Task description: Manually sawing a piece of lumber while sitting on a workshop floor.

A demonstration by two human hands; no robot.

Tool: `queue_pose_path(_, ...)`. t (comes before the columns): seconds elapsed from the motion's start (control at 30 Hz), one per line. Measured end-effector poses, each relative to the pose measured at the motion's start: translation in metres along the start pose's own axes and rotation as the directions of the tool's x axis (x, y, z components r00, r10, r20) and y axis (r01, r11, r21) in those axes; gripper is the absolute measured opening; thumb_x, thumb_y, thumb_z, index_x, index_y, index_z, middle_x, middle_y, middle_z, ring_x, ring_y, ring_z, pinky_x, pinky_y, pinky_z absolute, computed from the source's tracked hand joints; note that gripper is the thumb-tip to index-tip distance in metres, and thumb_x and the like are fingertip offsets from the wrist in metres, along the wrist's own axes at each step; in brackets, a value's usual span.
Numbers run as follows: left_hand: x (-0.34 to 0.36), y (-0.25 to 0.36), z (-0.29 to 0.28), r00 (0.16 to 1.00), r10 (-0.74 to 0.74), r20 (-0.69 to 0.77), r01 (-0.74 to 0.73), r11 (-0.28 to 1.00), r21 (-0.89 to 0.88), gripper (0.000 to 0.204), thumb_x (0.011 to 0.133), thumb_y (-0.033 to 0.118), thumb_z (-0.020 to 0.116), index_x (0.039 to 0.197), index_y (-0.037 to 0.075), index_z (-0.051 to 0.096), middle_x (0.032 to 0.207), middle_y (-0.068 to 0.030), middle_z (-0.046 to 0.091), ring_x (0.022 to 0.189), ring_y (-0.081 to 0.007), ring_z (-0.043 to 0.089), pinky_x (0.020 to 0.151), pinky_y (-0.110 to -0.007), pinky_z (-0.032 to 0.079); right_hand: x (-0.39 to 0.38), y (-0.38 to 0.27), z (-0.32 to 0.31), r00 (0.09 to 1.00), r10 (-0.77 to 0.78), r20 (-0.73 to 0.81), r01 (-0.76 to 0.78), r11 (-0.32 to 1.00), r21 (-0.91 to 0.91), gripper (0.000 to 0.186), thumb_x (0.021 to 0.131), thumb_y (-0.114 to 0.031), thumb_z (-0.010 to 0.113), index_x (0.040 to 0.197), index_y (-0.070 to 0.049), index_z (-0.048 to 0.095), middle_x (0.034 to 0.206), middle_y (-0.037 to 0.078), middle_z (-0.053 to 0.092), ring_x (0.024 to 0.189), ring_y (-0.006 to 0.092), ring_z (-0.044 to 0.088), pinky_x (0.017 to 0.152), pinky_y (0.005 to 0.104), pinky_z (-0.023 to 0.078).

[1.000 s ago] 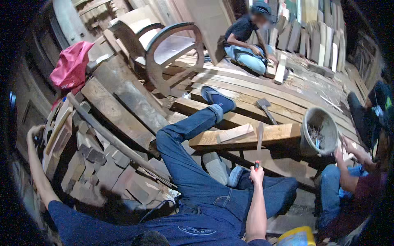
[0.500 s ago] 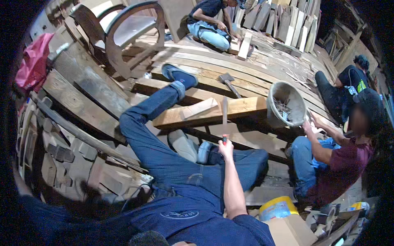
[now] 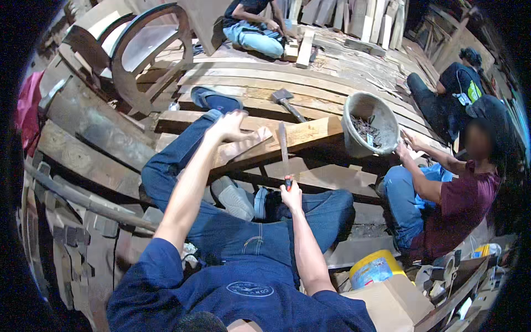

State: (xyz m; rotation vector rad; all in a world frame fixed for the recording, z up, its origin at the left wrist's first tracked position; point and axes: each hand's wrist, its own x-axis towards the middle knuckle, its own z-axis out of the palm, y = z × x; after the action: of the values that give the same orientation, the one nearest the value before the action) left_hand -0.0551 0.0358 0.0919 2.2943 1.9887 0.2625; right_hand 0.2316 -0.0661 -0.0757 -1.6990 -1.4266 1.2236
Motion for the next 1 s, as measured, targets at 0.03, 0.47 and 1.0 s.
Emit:
queue_pose_path(0.03, 0.003, 0.018, 0.031, 0.990, -0.076, 0.119, 0.078, 0.997, -0.012, 0.106, 0.066, 0.076, 0.067, 0.142, 0.006, 0.044, 0.141, -0.0232, 0.046, 0.131, -0.0367, 0.045, 0.108, -0.050, 0.036, 0.010, 0.027, -0.008, 0.969, -0.198, -0.149, 0.156, 0.954, -0.255, 0.034, 0.083, -0.024, 0.064, 0.106, -0.002, 0.053, 0.074, 0.025, 0.064, 0.074, 0.0459, 0.065, 0.064, 0.0492, 0.052)
queue_pose_path(0.47, -0.038, 0.024, 0.103, 0.945, -0.133, -0.298, 0.128, 0.991, -0.034, 0.084, 0.072, 0.064, 0.068, 0.132, 0.007, 0.052, 0.133, -0.0184, 0.055, 0.119, -0.0351, 0.051, 0.098, -0.053, 0.038, -0.058, -0.041, -0.004, 0.897, -0.432, -0.091, 0.344, 0.813, -0.470, 0.023, 0.095, -0.018, 0.054, 0.110, -0.002, 0.047, 0.076, 0.029, 0.063, 0.068, 0.0489, 0.062, 0.056, 0.0552, 0.050)
queue_pose_path(1.0, -0.023, 0.038, 0.082, 0.985, -0.137, 0.103, 0.142, 0.989, -0.040, 0.102, 0.057, 0.056, 0.083, 0.137, 0.010, 0.039, 0.122, -0.0166, 0.059, 0.111, -0.0391, 0.059, 0.095, -0.056, 0.043, 0.038, -0.094, 0.042, 0.790, -0.602, -0.115, 0.329, 0.575, -0.749, 0.021, 0.100, -0.024, 0.047, 0.103, -0.003, 0.049, 0.065, 0.022, 0.064, 0.056, 0.0380, 0.065, 0.050, 0.0473, 0.053)
